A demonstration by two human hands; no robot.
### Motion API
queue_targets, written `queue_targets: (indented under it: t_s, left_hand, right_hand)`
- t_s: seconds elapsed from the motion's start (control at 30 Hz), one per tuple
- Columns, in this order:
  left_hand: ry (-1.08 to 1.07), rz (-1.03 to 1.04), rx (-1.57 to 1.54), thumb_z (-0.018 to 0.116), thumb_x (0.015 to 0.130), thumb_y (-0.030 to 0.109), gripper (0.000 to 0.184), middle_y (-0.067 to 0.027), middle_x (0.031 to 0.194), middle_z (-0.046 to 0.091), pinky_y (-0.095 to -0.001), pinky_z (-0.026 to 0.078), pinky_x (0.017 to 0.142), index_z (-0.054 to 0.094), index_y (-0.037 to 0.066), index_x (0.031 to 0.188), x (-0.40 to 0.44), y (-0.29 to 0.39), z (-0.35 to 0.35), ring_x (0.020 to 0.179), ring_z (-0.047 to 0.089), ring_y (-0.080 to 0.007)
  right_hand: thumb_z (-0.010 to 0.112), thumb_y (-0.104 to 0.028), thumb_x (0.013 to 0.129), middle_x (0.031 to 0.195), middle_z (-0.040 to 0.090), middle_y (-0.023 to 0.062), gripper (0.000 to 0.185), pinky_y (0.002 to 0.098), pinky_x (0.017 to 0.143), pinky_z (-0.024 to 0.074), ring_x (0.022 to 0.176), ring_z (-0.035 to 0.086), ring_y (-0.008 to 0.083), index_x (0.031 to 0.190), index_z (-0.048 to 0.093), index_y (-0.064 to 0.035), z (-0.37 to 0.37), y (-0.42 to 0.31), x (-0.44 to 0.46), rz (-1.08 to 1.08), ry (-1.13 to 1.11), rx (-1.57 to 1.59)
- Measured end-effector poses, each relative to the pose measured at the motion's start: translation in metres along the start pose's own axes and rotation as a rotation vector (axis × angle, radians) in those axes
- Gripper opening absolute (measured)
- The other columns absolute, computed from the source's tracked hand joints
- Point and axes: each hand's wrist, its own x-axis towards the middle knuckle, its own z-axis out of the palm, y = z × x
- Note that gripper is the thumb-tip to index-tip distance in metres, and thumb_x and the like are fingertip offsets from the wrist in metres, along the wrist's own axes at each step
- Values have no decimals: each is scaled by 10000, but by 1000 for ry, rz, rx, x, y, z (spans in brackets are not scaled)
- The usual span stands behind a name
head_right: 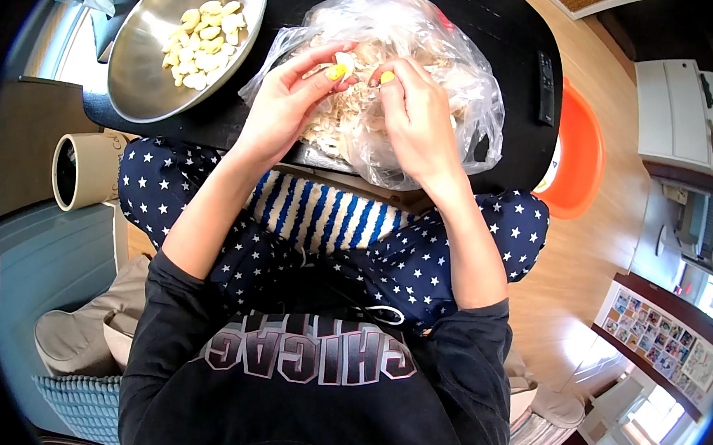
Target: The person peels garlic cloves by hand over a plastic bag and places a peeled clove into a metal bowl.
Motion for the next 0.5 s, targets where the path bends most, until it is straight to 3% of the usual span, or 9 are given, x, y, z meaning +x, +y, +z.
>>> queue_targets:
  t_s: [0.17, 0.37, 0.5]
  left_hand:
    - [21, 57, 119, 516, 895, 39, 331, -107, 1187, 552, -261, 449, 915, 503, -22, 1220, 1, -3, 1, 1017, 573, -146]
    - [74, 125, 197, 568, 862, 25, 304, -97, 1103, 594, -249, 463, 894, 555, -33, 1160, -2, -8, 2, 1003, 575, -135]
    - [89, 177, 318, 583, 848, 20, 278, -89, 1059, 609, -233, 461, 868, 596, -14, 1124, -3, -7, 3, 971, 580, -129]
  right_hand:
    - [579, -28, 826, 834, 603, 101, 81, 255, 627, 457, 685, 590, 159, 890, 592, 20, 4, -5, -2, 51, 66, 105]
    - [624, -12, 787, 845, 638, 85, 121, 234, 634, 469, 720, 617, 144, 902, 651, 12, 6, -5, -3, -43, 97, 154]
    - [641, 4, 761, 779, 621, 72, 83, 222, 598, 457, 654, 590, 120, 843, 644, 22, 8, -11, -4, -55, 110, 155]
